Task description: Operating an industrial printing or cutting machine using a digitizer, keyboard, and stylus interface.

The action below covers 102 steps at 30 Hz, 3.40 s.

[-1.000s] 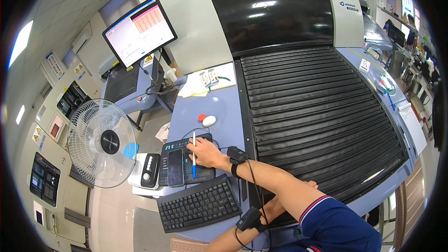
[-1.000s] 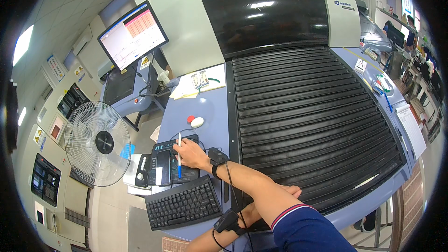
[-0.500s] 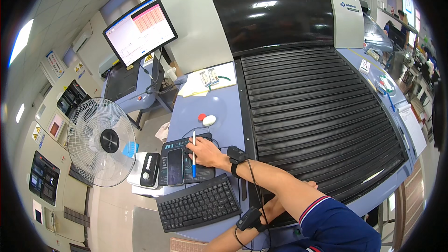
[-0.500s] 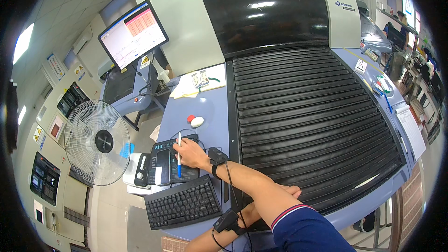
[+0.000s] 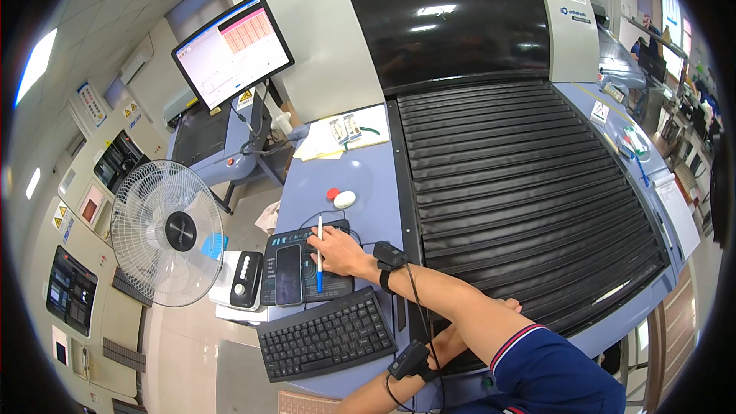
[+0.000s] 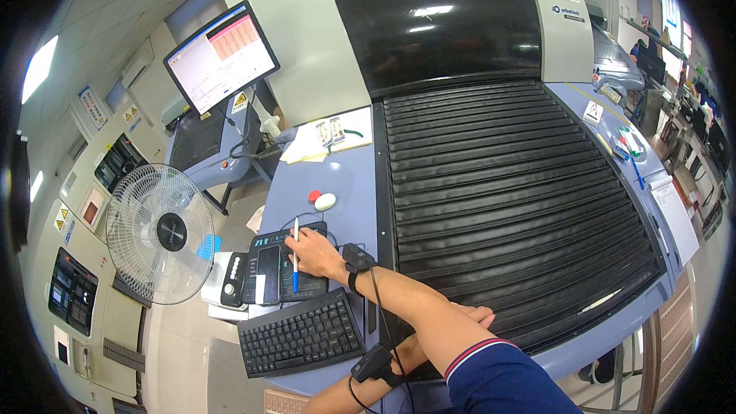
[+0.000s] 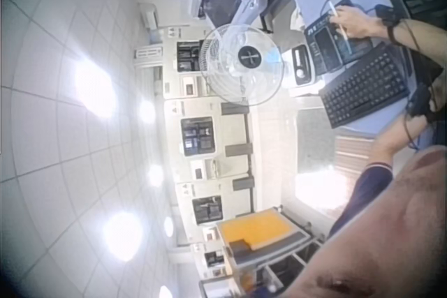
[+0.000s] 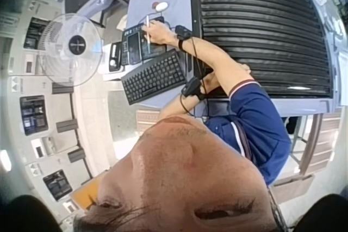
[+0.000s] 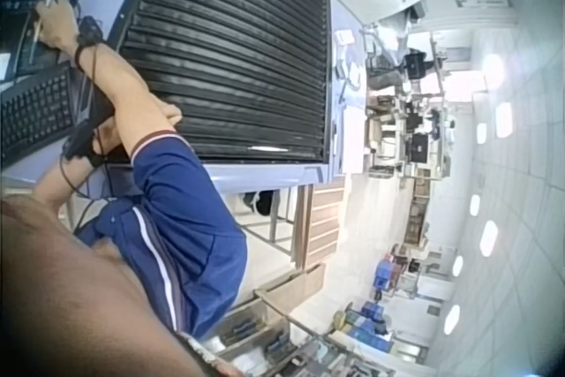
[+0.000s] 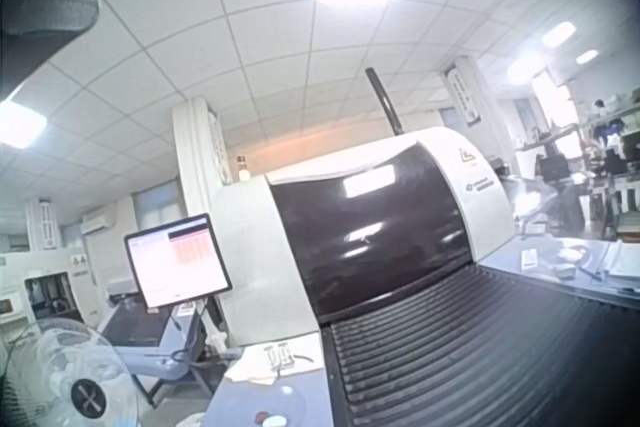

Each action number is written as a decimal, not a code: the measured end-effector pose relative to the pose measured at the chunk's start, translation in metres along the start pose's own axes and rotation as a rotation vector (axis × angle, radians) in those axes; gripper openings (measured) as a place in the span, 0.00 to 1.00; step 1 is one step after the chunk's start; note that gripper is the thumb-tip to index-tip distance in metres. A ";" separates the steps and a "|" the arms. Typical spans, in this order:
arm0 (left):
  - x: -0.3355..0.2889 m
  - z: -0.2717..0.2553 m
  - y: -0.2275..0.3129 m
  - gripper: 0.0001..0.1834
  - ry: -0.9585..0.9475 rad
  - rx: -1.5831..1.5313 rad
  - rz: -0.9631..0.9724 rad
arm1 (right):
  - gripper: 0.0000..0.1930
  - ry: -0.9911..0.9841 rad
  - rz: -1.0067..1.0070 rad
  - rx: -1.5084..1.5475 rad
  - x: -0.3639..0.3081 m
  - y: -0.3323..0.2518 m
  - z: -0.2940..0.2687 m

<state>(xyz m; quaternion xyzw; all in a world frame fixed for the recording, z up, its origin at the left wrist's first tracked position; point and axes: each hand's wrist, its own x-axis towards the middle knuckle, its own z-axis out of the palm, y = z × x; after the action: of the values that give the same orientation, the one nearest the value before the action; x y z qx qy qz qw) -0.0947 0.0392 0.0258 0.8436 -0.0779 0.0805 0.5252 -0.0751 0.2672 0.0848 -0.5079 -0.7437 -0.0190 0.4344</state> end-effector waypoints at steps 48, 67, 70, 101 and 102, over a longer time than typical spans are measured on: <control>0.002 -0.036 0.119 0.10 0.362 0.256 -0.165 | 0.15 0.042 0.002 -0.053 -0.001 0.006 0.003; -0.188 -0.054 0.124 0.09 1.449 0.979 -0.774 | 0.17 0.049 0.013 -0.035 0.004 0.008 0.009; -0.190 -0.062 0.106 0.12 1.366 1.121 -0.788 | 0.16 -0.009 0.029 -0.055 0.000 0.002 0.011; -0.183 -0.084 0.087 0.18 1.387 1.028 -0.902 | 0.17 0.038 0.027 -0.051 -0.001 0.002 0.008; -0.181 -0.085 0.087 0.18 1.388 1.033 -0.889 | 0.17 0.048 0.025 -0.057 -0.001 0.003 0.008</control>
<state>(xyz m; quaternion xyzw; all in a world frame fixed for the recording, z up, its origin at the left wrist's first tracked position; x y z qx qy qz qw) -0.2946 0.0855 0.0997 0.6876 0.6197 0.3784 0.0018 -0.0772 0.2718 0.0784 -0.5287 -0.7258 -0.0471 0.4376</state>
